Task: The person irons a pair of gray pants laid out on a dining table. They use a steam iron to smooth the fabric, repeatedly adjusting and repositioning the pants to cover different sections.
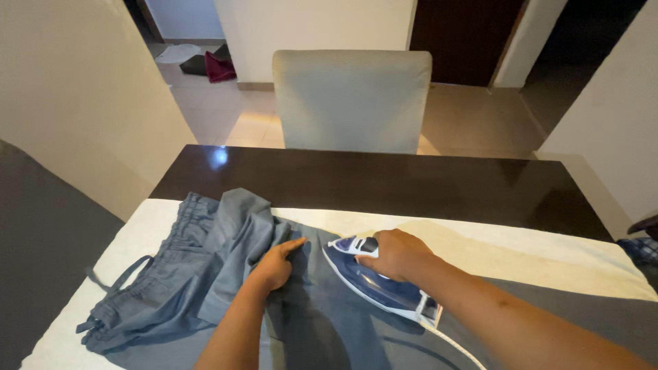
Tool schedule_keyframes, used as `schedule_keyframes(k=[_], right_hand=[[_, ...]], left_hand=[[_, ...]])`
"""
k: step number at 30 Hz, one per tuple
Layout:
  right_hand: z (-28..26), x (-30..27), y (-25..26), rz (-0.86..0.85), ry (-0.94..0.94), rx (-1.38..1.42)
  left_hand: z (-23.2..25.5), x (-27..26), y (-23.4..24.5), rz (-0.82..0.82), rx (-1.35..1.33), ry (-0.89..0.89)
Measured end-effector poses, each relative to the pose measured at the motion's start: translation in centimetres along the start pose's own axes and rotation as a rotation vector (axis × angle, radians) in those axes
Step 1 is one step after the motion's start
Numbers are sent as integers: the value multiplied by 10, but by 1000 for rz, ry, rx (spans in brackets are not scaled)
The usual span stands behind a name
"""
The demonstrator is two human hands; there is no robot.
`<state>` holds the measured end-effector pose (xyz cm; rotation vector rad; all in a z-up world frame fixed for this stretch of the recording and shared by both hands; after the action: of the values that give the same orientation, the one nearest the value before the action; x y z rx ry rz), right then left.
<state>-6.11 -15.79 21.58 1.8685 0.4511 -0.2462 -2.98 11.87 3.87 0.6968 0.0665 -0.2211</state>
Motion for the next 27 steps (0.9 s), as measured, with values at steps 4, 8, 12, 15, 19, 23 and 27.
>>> schedule_keyframes(k=[4,8,12,15,19,23,27], right_hand=[[-18,8,-2,-12,254,-12],[-28,17,-7,14,112,1],[-41,23,-9,6,128,12],[-44,29,-10,27,32,-12],[-48,33,-12,73,94,27],[-51,42,-15,62,109,0],[-50,50,-22,93,-5,49]], left_hand=[[-11,-7,-1,17,-327,-81],[-18,-8,-1,37,-487,-98],[-19,-12,6,58,-622,-57],[-13,-10,10,61,-693,-42],[-12,-16,9,55,-642,2],[-16,-12,8,52,-651,2],[-24,-10,0,88,-622,-50]])
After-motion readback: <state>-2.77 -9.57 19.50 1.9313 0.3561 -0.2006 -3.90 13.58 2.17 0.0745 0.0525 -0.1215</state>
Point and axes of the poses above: each hand's wrist, its own x-axis towards the middle knuckle, its own y-axis out of the back of the hand, z = x × y, the point moved 4 cm from there along x, towards the middle knuckle, and after that the axes turned 10 degrees about x, right-handed, at the moved point
